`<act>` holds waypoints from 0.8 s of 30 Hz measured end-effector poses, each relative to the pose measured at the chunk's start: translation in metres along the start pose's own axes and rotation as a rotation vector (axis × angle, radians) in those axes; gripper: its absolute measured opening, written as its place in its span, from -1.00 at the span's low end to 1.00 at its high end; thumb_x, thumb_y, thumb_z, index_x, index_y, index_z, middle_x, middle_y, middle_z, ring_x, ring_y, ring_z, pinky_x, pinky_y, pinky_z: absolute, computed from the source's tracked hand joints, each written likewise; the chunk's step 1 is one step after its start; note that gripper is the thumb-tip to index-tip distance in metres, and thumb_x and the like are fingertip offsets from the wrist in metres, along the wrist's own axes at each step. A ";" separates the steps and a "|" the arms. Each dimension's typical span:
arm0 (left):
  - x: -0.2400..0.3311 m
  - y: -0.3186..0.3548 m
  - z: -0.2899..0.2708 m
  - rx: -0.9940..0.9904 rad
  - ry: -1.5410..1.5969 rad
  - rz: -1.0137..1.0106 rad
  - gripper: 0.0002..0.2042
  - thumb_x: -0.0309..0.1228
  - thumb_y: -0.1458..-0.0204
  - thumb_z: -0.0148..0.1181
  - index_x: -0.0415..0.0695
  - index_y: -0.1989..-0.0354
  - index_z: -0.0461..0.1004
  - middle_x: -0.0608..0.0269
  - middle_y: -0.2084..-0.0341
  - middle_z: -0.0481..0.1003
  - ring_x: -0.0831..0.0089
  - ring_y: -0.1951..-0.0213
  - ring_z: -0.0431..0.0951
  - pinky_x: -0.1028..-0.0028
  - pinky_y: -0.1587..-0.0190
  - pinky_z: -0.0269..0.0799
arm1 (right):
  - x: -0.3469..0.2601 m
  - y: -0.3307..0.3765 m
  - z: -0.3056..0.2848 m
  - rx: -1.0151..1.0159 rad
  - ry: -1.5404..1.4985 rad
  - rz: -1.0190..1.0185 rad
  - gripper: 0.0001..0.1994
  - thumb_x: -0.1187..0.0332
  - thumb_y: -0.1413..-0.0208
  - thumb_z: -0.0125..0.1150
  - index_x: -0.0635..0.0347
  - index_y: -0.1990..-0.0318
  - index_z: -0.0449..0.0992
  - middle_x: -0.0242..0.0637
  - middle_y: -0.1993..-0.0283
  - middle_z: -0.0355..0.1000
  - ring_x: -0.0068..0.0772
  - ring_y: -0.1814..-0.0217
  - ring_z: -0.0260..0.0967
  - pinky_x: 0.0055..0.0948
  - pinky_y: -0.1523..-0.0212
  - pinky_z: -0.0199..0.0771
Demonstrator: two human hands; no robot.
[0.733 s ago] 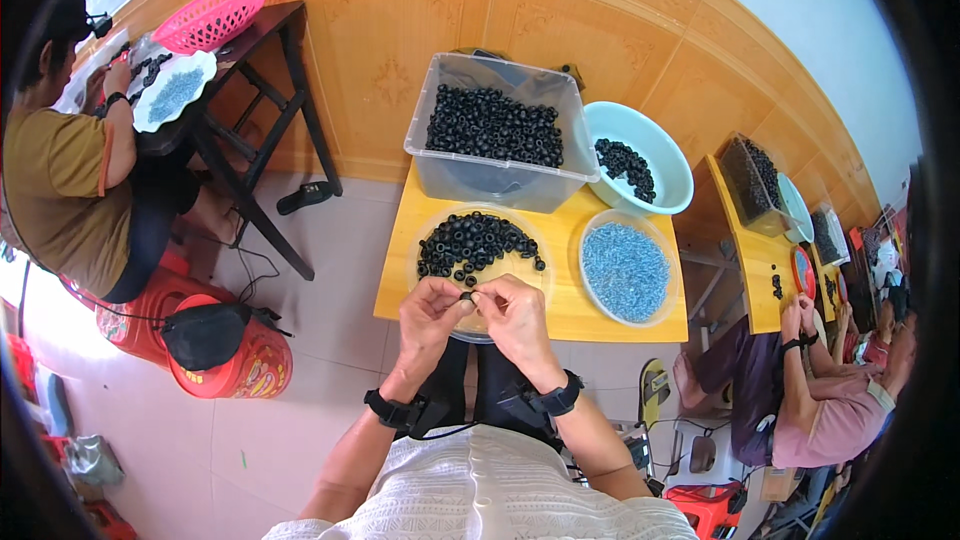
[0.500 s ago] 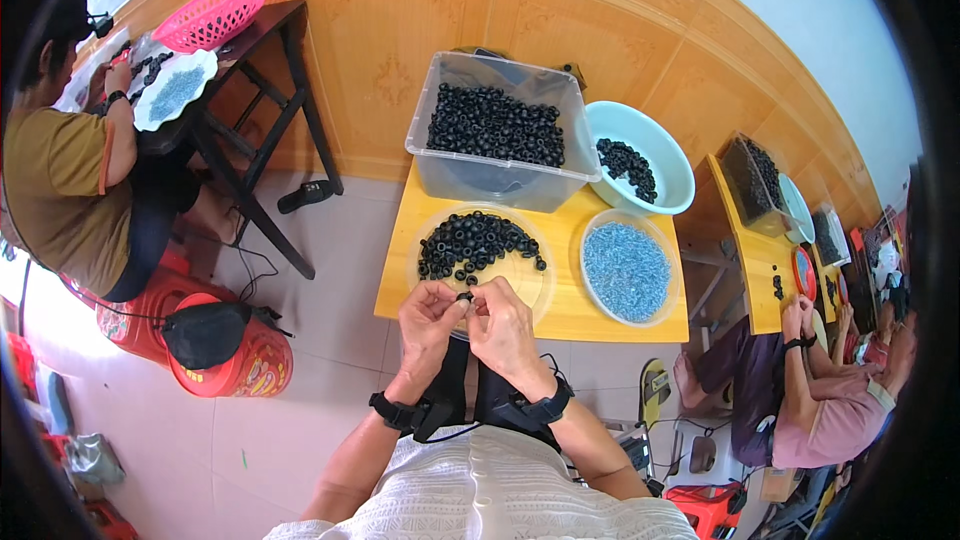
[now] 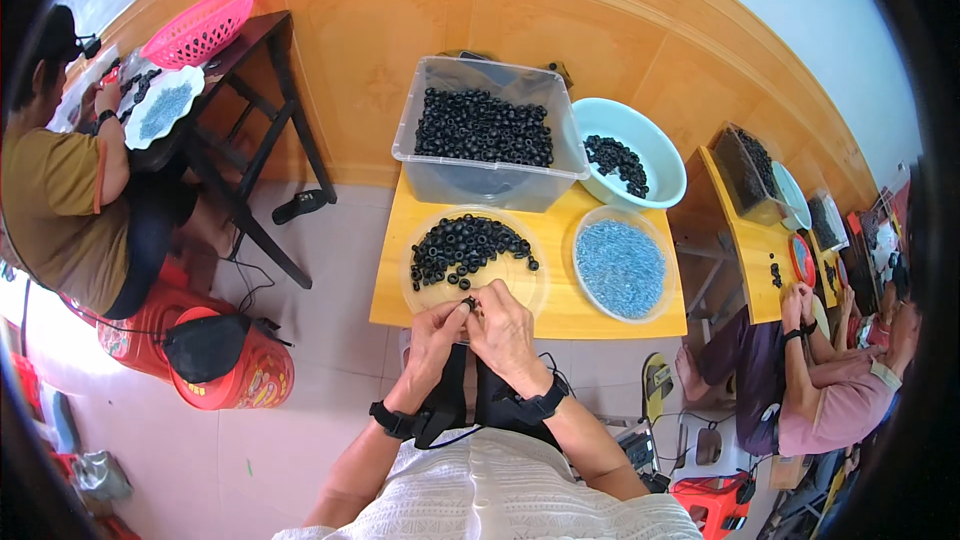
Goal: Sorting and assembling small black plastic components on a work table.
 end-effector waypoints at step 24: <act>0.005 0.006 -0.016 0.076 -0.095 -0.061 -0.67 -0.26 -0.13 -0.03 -0.31 0.13 0.40 0.16 0.29 0.46 0.46 0.34 0.50 0.51 0.22 0.46 | 0.165 -0.077 -0.113 0.100 0.305 0.303 -0.73 0.49 0.18 0.11 0.36 0.24 0.45 0.04 0.52 0.42 -0.02 0.47 0.41 -0.24 0.46 0.38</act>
Point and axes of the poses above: each hand's wrist, its own y-axis away from the middle knuckle, its own z-axis out of the palm, x = y × z, the point moved 9 cm from there along -y, towards the middle knuckle
